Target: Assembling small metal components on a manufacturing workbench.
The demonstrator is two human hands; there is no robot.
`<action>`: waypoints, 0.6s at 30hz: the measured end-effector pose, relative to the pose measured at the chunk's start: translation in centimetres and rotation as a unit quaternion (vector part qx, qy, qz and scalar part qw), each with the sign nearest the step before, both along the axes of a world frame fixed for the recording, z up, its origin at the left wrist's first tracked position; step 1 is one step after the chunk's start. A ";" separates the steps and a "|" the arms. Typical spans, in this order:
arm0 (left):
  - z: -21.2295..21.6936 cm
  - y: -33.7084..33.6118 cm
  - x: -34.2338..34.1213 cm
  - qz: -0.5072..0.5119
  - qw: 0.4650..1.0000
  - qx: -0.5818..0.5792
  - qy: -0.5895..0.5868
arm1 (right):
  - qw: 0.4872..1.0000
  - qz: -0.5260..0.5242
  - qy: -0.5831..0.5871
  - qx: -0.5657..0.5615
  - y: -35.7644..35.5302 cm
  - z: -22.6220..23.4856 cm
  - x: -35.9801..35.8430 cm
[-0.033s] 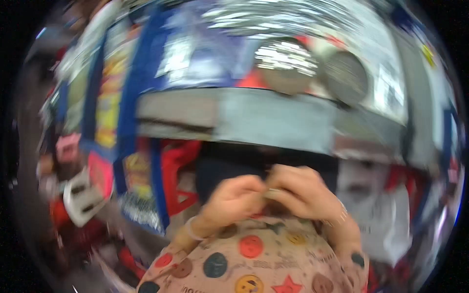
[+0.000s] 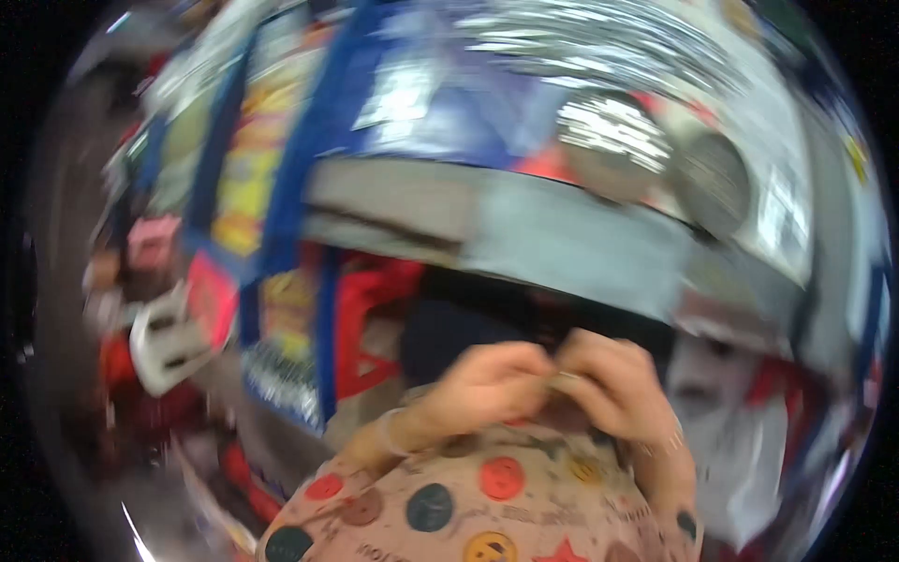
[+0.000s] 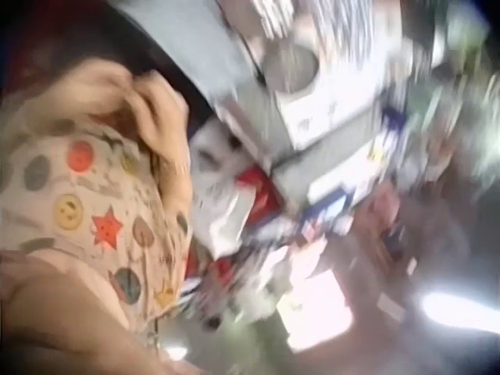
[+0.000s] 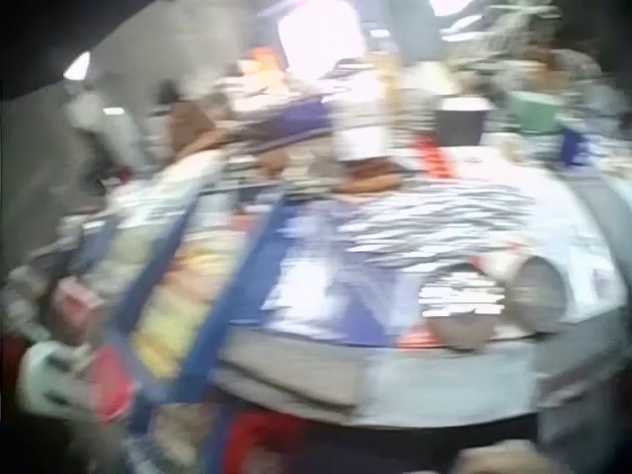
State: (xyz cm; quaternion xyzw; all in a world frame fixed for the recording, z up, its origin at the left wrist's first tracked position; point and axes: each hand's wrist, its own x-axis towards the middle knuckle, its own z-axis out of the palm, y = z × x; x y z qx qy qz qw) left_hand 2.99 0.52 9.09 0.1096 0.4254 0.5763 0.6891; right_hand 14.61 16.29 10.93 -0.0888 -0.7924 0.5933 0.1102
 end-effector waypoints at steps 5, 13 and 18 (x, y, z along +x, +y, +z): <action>-0.2 1.8 1.1 0.025 0.992 0.092 0.079 | 0.983 -0.142 -0.091 -0.068 -1.8 -0.7 3.7; 0.6 -0.3 0.9 0.111 0.954 0.152 0.234 | 0.991 -0.039 -0.075 0.105 -2.4 3.2 0.3; 0.4 -0.6 1.7 0.135 0.941 0.144 0.274 | 0.978 -0.088 -0.123 0.142 -4.6 3.0 0.2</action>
